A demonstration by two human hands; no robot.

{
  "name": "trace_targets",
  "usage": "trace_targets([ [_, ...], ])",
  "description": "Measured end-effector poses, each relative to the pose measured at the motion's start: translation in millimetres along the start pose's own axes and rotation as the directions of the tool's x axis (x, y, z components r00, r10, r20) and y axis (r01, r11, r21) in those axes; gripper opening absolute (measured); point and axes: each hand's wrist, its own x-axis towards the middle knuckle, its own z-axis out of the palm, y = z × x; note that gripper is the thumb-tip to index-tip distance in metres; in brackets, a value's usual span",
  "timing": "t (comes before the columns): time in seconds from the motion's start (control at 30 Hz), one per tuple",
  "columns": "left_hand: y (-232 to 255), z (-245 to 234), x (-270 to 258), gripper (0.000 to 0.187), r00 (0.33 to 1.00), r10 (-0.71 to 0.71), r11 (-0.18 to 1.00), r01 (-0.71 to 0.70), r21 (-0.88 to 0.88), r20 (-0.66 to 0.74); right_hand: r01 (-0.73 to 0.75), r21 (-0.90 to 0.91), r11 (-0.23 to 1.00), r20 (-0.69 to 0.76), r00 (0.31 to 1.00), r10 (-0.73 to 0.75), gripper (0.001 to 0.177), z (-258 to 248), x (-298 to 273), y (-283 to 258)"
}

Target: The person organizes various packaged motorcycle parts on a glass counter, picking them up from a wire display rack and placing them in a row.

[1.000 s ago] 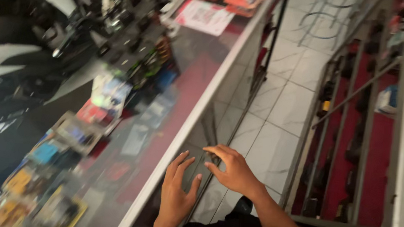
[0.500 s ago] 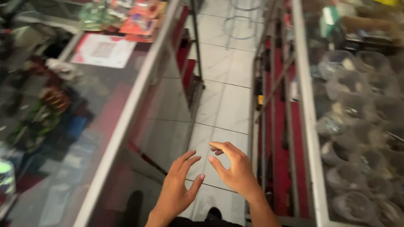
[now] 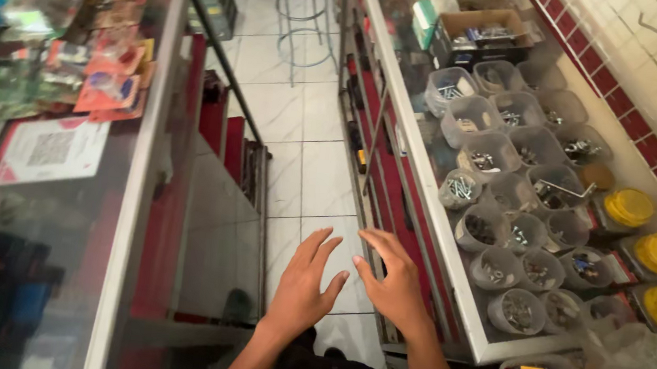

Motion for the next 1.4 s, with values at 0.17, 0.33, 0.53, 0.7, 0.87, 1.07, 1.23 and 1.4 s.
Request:
trace_targets([
  [0.17, -28.0, 18.7, 45.3, 0.061, 0.993, 0.116, 0.992, -0.117, 0.038, 0.039, -0.002, -0.105, 0.994, -0.103, 0.995, -0.009, 0.054, 7.7, 28.2, 11.9],
  [0.33, -66.7, 17.2, 97.9, 0.062, 0.991, 0.133, 0.989, -0.134, 0.060, 0.034, -0.004, -0.214, 0.977, -0.147, 0.989, -0.028, 0.060, 24.1, 81.9, 20.7],
  [0.53, -118.7, 0.4, 154.5, 0.062, 0.994, 0.111, 0.993, -0.110, 0.043, -0.011, -0.035, -0.260, 0.965, -0.117, 0.993, 0.004, 0.060, 59.2, 152.6, 25.8],
  [0.7, -163.0, -15.4, 196.1, 0.063, 0.993, 0.114, 0.993, -0.113, 0.030, -0.025, 0.002, -0.303, 0.953, -0.110, 0.993, -0.037, 0.060, 89.5, 206.5, 27.7],
  [0.87, -195.0, -29.4, 229.1, 0.060, 0.999, 0.045, 0.999, -0.045, 0.006, 0.000, -0.041, -0.307, 0.951, -0.116, 0.993, 0.006, 0.059, 113.8, 250.7, 28.5],
  [1.07, -216.4, -25.8, 264.3, 0.060, 0.999, 0.024, 1.000, -0.023, -0.021, 0.043, -0.104, -0.287, 0.952, -0.120, 0.990, 0.072, 0.056, 122.1, 286.8, 45.3],
  [1.23, -236.2, -8.6, 304.9, 0.060, 0.999, 0.024, 0.999, -0.023, -0.030, 0.049, -0.091, -0.267, 0.959, -0.148, 0.988, 0.053, 0.054, 120.9, 334.7, 66.5],
  [1.4, -245.7, 13.8, 376.4, 0.061, 0.988, 0.153, 0.988, -0.153, -0.029, 0.010, -0.070, -0.273, 0.960, -0.202, 0.979, 0.014, 0.050, 99.2, 394.3, 84.6],
])
